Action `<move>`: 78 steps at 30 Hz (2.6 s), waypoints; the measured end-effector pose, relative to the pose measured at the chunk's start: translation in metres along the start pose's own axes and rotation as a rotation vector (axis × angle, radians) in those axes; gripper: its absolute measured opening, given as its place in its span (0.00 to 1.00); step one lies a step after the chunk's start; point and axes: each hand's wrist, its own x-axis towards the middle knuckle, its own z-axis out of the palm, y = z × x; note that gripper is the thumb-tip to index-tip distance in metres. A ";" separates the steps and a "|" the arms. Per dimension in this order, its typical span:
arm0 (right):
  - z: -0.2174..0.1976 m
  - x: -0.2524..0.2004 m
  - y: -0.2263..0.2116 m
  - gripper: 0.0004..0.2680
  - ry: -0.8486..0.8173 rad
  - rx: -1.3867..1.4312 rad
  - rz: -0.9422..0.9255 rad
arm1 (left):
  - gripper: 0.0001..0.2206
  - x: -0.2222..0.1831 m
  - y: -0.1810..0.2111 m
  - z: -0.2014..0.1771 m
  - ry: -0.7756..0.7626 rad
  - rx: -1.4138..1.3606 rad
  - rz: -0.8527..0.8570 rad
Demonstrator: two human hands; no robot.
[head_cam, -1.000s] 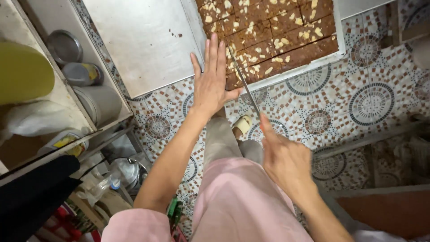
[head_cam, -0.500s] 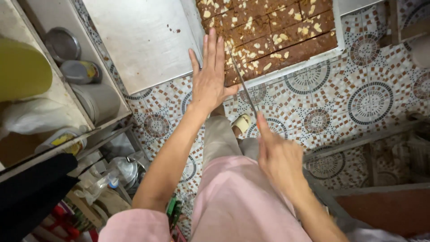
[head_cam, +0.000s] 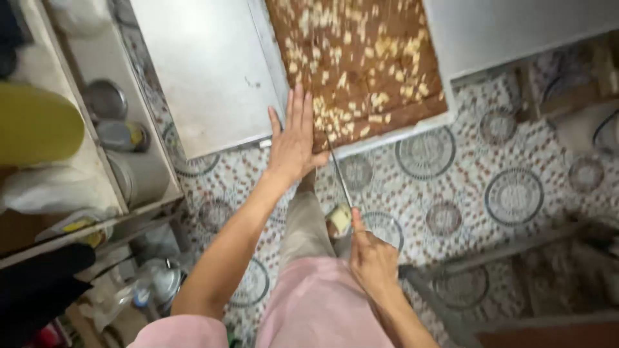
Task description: Cut a tray of brownies into squares using a knife and a scraper
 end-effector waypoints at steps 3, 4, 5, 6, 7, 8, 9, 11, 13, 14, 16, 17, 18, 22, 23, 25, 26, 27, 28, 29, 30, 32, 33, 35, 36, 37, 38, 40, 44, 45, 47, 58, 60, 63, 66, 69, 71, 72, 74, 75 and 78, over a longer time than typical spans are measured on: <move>0.019 0.001 0.011 0.25 -0.060 0.095 0.007 | 0.65 0.004 -0.002 0.003 -0.027 -0.049 -0.003; -0.001 -0.007 0.007 0.25 -0.057 0.090 0.005 | 0.65 0.001 -0.002 0.004 -0.021 -0.053 -0.003; -0.021 -0.014 0.002 0.22 0.020 0.130 0.003 | 0.64 0.001 -0.004 0.006 0.017 -0.039 0.016; -0.040 -0.017 0.000 0.19 0.093 0.170 -0.006 | 0.64 0.002 -0.006 0.008 0.057 -0.027 0.028; -0.045 0.005 0.008 0.19 0.093 0.163 -0.016 | 0.64 0.005 -0.004 0.005 0.065 -0.032 0.020; -0.048 0.024 0.014 0.19 0.122 0.141 -0.028 | 0.68 0.005 -0.002 0.004 0.023 -0.021 0.010; -0.052 0.045 0.020 0.19 0.151 0.119 -0.039 | 0.73 0.008 -0.001 0.003 -0.020 -0.010 0.000; -0.059 0.125 0.019 0.19 0.129 0.071 -0.033 | 0.71 0.015 0.016 -0.031 -0.062 -0.086 -0.014; -0.062 0.212 0.015 0.19 0.113 0.024 -0.037 | 0.69 0.029 0.023 -0.045 -0.095 -0.159 -0.034; -0.063 0.252 0.009 0.20 0.152 0.016 -0.043 | 0.64 0.033 0.025 -0.043 -0.144 -0.201 0.021; -0.059 0.322 0.004 0.21 0.181 0.007 -0.056 | 0.61 0.044 0.023 -0.044 -0.194 -0.252 0.066; -0.055 0.351 0.005 0.21 0.190 0.007 -0.081 | 0.57 0.049 0.020 -0.049 -0.219 -0.342 0.064; -0.050 0.377 0.003 0.21 0.202 0.012 -0.097 | 0.53 0.052 0.014 -0.055 -0.248 -0.426 0.068; -0.046 0.430 -0.001 0.23 0.052 0.029 -0.012 | 0.20 0.157 -0.060 -0.116 -0.304 -0.526 -0.372; -0.048 0.438 -0.004 0.23 0.013 0.036 0.003 | 0.17 0.177 -0.088 -0.084 0.075 -0.492 -0.295; -0.046 0.447 -0.010 0.23 -0.031 0.045 0.021 | 0.15 0.221 -0.129 -0.060 0.444 -0.445 -0.210; -0.044 0.450 -0.013 0.23 -0.039 0.036 0.019 | 0.13 0.248 -0.141 -0.070 0.457 -0.507 -0.186; -0.042 0.453 -0.015 0.22 -0.048 0.027 0.016 | 0.11 0.275 -0.153 -0.079 0.471 -0.569 -0.163; -0.044 0.454 -0.017 0.22 -0.054 0.028 0.015 | 0.11 0.296 -0.161 -0.061 0.467 -0.570 -0.169; -0.046 0.454 -0.019 0.22 -0.077 0.034 0.033 | 0.14 0.316 -0.169 -0.043 0.424 -0.520 -0.119; -0.048 0.454 -0.020 0.22 -0.096 0.040 0.051 | 0.18 0.337 -0.176 -0.026 0.382 -0.471 -0.066; -0.050 0.457 -0.021 0.22 -0.111 0.047 0.052 | 0.15 0.337 -0.171 -0.038 0.350 -0.521 -0.073; -0.052 0.457 -0.022 0.22 -0.124 0.054 0.053 | 0.13 0.336 -0.168 -0.043 0.319 -0.571 -0.077; -0.056 0.456 -0.024 0.22 -0.132 0.063 0.045 | 0.13 0.338 -0.170 -0.041 0.316 -0.576 -0.082; -0.058 0.455 -0.025 0.21 -0.140 0.070 0.033 | 0.13 0.337 -0.170 -0.040 0.316 -0.583 -0.090; -0.062 0.445 -0.024 0.21 -0.143 0.070 0.034 | 0.13 0.337 -0.171 -0.038 0.313 -0.585 -0.092; -0.067 0.437 -0.023 0.21 -0.174 0.060 0.059 | 0.13 0.339 -0.172 -0.036 0.308 -0.582 -0.090; -0.077 0.426 -0.025 0.21 -0.207 0.050 0.081 | 0.13 0.342 -0.174 -0.033 0.304 -0.580 -0.092; -0.064 0.440 -0.025 0.20 -0.177 0.020 0.045 | 0.13 0.339 -0.169 -0.045 0.254 -0.602 -0.086; -0.054 0.449 -0.023 0.21 -0.151 0.001 0.026 | 0.13 0.337 -0.166 -0.053 0.217 -0.615 -0.098; -0.071 0.441 -0.028 0.20 -0.127 -0.018 -0.021 | 0.12 0.341 -0.167 -0.056 0.207 -0.620 -0.110; -0.082 0.405 -0.028 0.20 -0.130 0.012 -0.047 | 0.11 0.339 -0.168 -0.057 0.131 -0.652 -0.161; -0.080 0.389 -0.022 0.21 -0.146 -0.005 -0.011 | 0.12 0.339 -0.168 -0.054 0.154 -0.643 -0.123; -0.033 0.402 -0.004 0.22 -0.105 -0.046 0.000 | 0.13 0.338 -0.166 -0.055 0.176 -0.647 -0.124; -0.074 0.375 -0.021 0.19 -0.091 -0.007 -0.044 | 0.09 0.341 -0.168 -0.049 0.234 -0.670 -0.101; -0.078 0.358 -0.014 0.23 -0.084 0.003 -0.081 | 0.08 0.339 -0.167 -0.049 0.210 -0.625 -0.107; -0.060 0.362 -0.009 0.22 -0.108 -0.041 -0.045 | 0.10 0.341 -0.167 -0.046 0.200 -0.625 -0.124; -0.053 0.365 -0.007 0.22 -0.131 -0.088 -0.006 | 0.11 0.343 -0.167 -0.045 0.189 -0.627 -0.140; -0.084 0.352 -0.018 0.20 -0.124 -0.052 -0.034 | 0.11 0.339 -0.165 -0.052 0.181 -0.655 -0.142; -0.100 0.346 -0.024 0.18 -0.115 -0.016 -0.065 | 0.10 0.337 -0.165 -0.056 0.176 -0.681 -0.145; -0.106 0.352 -0.019 0.22 -0.165 -0.027 -0.071 | 0.25 0.338 -0.167 -0.055 0.187 -0.749 -0.170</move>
